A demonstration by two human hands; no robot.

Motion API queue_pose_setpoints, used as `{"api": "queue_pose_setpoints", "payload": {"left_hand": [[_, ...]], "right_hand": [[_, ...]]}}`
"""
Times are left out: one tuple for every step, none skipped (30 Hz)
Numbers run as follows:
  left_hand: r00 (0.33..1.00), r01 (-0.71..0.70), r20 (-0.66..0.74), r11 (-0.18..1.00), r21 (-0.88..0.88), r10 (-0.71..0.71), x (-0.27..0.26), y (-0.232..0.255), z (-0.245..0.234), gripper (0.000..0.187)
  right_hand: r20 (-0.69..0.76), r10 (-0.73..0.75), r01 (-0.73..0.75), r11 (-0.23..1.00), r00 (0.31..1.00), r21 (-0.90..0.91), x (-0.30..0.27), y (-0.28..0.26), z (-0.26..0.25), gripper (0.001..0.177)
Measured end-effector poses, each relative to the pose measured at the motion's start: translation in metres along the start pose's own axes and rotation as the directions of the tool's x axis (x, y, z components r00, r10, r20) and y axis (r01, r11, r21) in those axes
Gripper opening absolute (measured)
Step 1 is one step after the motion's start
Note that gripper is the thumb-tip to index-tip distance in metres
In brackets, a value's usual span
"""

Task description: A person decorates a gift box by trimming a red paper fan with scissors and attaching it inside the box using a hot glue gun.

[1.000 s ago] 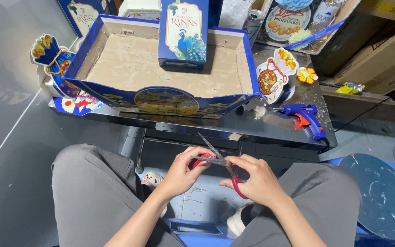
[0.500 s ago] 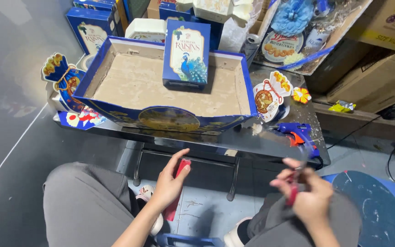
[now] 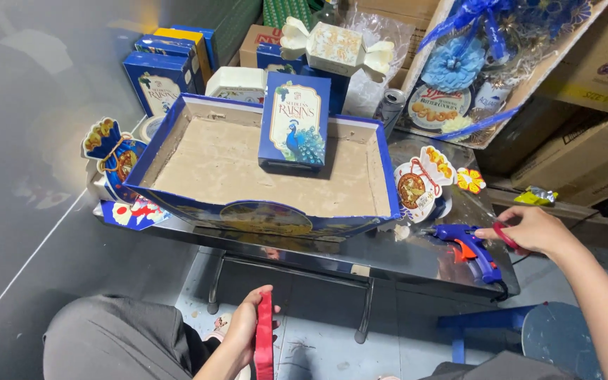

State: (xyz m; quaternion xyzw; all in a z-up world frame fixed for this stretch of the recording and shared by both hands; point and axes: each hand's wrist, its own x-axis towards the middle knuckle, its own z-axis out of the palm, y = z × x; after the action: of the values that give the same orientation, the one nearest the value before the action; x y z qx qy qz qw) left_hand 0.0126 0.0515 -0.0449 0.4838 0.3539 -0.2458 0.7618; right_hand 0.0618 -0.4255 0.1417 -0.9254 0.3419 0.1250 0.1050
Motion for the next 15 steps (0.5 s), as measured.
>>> {"api": "queue_pose_setpoints", "payload": {"left_hand": [[1.000,-0.008,-0.002,1.000,-0.005,0.008,-0.005,0.003,0.003,0.047],[0.999,0.047,-0.014,0.995,0.086,-0.046,-0.009,0.005,0.004,0.044],[0.995,0.103,-0.031,0.979,0.176,-0.099,-0.014,0.006,0.006,0.042],[0.995,0.098,-0.034,0.981,0.167,-0.093,-0.012,0.002,0.005,0.042],[0.991,0.131,0.003,0.969,0.207,-0.135,-0.011,-0.002,0.004,0.036],[0.984,0.161,0.040,0.954,0.252,-0.176,-0.009,-0.004,0.003,0.031],[0.985,0.154,0.039,0.956,0.248,-0.169,-0.008,-0.002,0.005,0.031],[0.982,0.153,0.074,0.960,0.236,-0.175,-0.008,0.000,0.008,0.028],[0.977,0.153,0.110,0.963,0.223,-0.181,-0.008,0.001,0.011,0.026],[0.977,0.150,0.114,0.962,0.230,-0.180,0.013,-0.008,0.006,0.026],[0.982,0.099,0.139,0.975,0.201,-0.129,0.034,-0.018,0.001,0.028],[0.984,0.047,0.159,0.983,0.177,-0.076,0.055,-0.026,-0.006,0.032],[0.984,0.044,0.162,0.981,0.190,-0.076,0.076,-0.040,-0.008,0.032],[0.986,-0.050,0.165,0.959,0.278,0.004,0.098,-0.048,-0.017,0.032],[0.981,-0.143,0.178,0.921,0.362,0.082,0.120,-0.056,-0.026,0.033]], "right_hand": [[-0.003,-0.009,0.009,1.000,1.000,0.002,0.012,-0.006,0.001,0.066],[0.026,-0.030,0.031,0.999,0.999,-0.013,0.024,-0.011,0.003,0.072],[0.055,-0.051,0.053,0.998,0.997,-0.027,0.035,-0.016,0.005,0.081],[0.054,-0.062,0.063,0.998,0.997,-0.029,0.046,-0.019,0.007,0.081],[0.049,-0.067,0.069,0.996,0.997,-0.061,0.056,-0.021,0.008,0.078],[0.043,-0.069,0.073,0.993,0.997,-0.088,0.066,-0.024,0.009,0.075],[0.040,-0.077,0.080,0.993,0.996,-0.086,0.075,-0.026,0.011,0.075],[0.030,-0.111,0.114,0.989,0.993,-0.099,0.084,-0.025,0.012,0.060],[0.019,-0.146,0.147,0.983,0.989,-0.113,0.093,-0.024,0.013,0.047],[0.016,-0.140,0.141,0.984,0.990,-0.109,0.089,-0.028,0.012,0.047],[-0.014,-0.222,0.219,0.969,0.975,-0.109,0.086,-0.033,0.011,0.047],[-0.043,-0.299,0.293,0.950,0.953,-0.106,0.081,-0.037,0.013,0.048],[-0.046,-0.290,0.285,0.954,0.956,-0.095,0.086,-0.037,0.014,0.048],[0.023,-0.353,0.348,0.905,0.935,-0.246,0.091,-0.039,0.021,0.034],[0.101,-0.405,0.411,0.827,0.909,-0.385,0.096,-0.041,0.028,0.039]]}}
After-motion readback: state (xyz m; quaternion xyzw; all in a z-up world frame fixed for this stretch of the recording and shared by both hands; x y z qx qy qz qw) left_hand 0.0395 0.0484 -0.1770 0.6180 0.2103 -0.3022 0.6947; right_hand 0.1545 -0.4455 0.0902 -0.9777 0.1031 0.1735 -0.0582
